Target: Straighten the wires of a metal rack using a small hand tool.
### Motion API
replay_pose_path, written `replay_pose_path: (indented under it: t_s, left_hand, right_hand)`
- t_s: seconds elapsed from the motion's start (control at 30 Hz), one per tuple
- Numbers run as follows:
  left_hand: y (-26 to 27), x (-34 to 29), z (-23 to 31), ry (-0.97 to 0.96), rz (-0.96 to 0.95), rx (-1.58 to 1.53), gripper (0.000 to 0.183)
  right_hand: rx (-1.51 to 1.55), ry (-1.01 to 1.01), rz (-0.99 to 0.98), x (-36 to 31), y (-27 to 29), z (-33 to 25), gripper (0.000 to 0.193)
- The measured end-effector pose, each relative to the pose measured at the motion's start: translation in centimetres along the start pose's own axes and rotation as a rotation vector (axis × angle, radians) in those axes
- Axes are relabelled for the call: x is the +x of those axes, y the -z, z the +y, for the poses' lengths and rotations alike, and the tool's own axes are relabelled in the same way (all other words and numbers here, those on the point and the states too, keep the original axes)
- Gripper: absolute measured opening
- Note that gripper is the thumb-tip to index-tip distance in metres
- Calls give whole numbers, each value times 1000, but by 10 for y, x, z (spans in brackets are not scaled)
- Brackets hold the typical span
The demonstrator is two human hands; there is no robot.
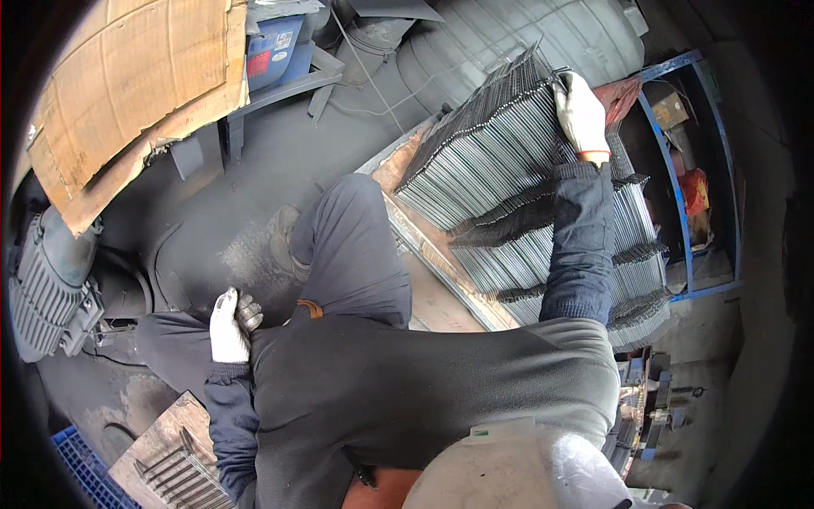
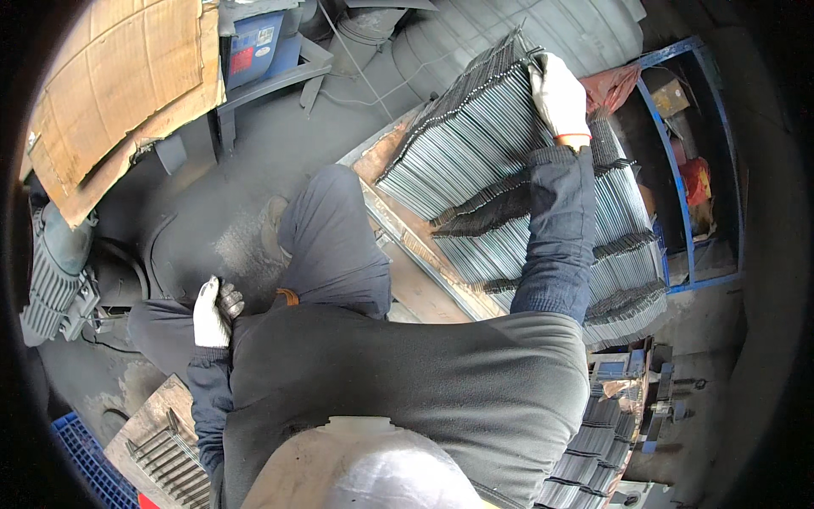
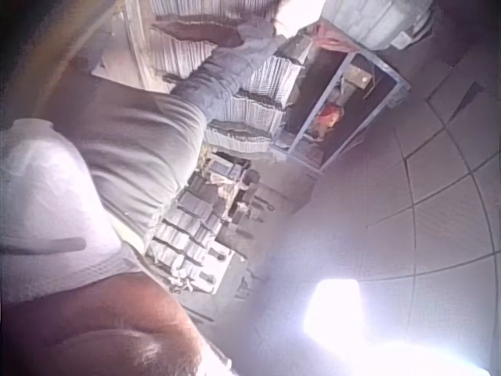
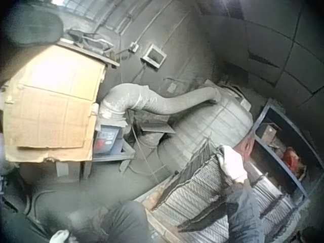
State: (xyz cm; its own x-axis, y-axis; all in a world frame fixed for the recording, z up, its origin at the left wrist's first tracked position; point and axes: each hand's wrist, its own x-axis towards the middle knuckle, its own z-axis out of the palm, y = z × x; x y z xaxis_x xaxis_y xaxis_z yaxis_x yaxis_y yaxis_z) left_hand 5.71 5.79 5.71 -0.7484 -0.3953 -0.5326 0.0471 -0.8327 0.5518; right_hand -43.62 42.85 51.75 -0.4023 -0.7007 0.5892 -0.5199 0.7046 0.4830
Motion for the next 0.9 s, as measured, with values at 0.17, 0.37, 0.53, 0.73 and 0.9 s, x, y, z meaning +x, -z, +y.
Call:
replay_pose_path:
  t_s: [0.17, 0.37, 0.53, 0.73, 0.9]
  left_hand:
    - [2, 1, 1, 10, 19, -9, 22]
    - [-3, 3, 1, 25, 6, 1, 24]
    - [-1, 4, 1, 30, 87, 5, 24]
    - [7, 14, -3, 40, 9, 10, 23]
    - [18, 22, -2, 60, -393, -194, 26]
  right_hand:
    - [140, -136, -143, -1, 15, -11, 42]
    - [164, -205, -208, -8, 11, -24, 48]
    - [133, -166, -117, -11, 4, -21, 43]
    - [33, -165, -110, 0, -13, -23, 50]
    - [-183, -274, -31, -1, 7, -56, 58]
